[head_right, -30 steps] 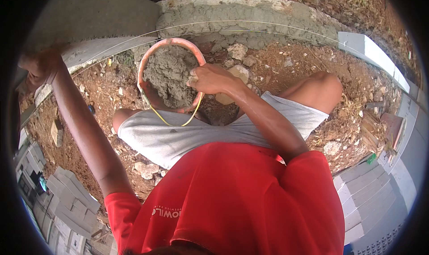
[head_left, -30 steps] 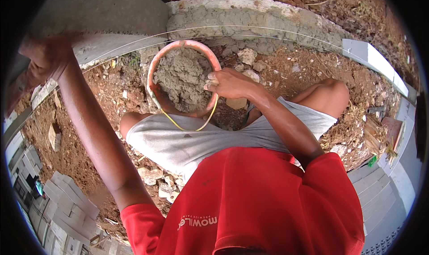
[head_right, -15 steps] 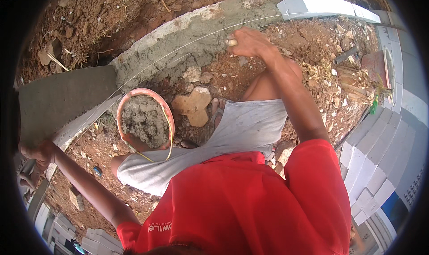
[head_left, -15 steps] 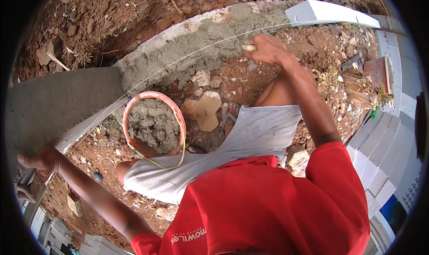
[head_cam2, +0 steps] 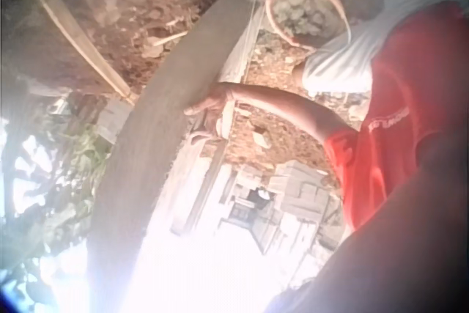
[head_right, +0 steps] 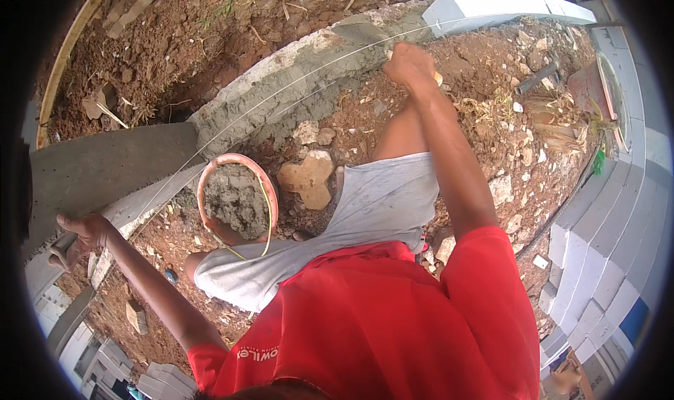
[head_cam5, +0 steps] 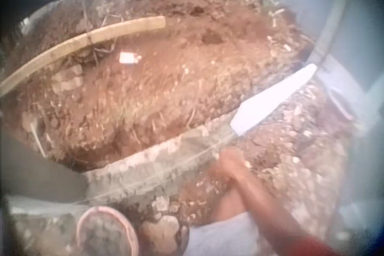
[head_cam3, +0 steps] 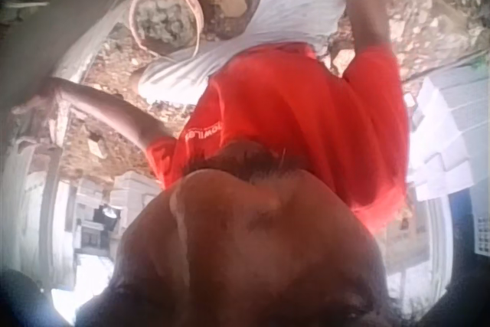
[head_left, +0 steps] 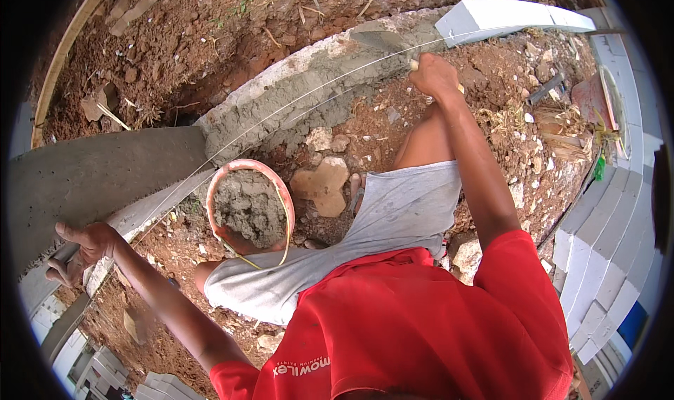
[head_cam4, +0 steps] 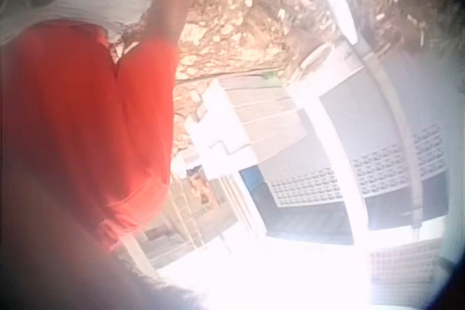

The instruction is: The person scoops cement from a bucket with a trowel and spreads it along a foundation trench. They then place a white rectangular tile onto the wet cement and tap it with a hammer to level and secure it.

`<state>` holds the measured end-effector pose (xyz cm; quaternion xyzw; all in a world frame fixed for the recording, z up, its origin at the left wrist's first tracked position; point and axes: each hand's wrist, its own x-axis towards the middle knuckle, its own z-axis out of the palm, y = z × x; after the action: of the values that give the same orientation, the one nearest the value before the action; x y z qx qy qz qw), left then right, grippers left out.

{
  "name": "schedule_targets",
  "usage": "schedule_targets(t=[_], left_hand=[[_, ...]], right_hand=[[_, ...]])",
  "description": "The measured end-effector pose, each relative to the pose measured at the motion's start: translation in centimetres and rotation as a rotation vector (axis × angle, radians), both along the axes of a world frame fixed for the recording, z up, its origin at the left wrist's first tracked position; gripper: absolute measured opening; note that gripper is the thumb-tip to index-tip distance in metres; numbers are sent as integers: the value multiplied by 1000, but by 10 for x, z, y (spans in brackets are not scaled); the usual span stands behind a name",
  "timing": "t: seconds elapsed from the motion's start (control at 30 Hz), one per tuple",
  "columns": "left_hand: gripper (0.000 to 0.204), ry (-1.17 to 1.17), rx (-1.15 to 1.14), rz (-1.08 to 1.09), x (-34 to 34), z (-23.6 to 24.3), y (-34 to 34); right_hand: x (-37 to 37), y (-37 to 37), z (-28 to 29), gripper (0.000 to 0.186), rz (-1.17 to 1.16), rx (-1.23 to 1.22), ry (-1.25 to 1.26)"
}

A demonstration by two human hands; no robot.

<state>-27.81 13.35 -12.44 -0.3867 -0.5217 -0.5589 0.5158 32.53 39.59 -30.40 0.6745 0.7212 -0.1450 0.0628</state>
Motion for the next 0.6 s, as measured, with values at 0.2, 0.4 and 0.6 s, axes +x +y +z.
schedule_targets(t=[0.2,0.4,0.6], left_hand=[[32,-213,-357,-401,174,-48,-12],[46,-928,-1549,-988,313,-175,14],[59,-647,-1835,-975,311,-242,61]], right_hand=[[74,-16,37,45,-69,-154,-40],[49,-88,-60,67,-495,-331,876],[-64,-154,-156,53,-861,-412,1149]])
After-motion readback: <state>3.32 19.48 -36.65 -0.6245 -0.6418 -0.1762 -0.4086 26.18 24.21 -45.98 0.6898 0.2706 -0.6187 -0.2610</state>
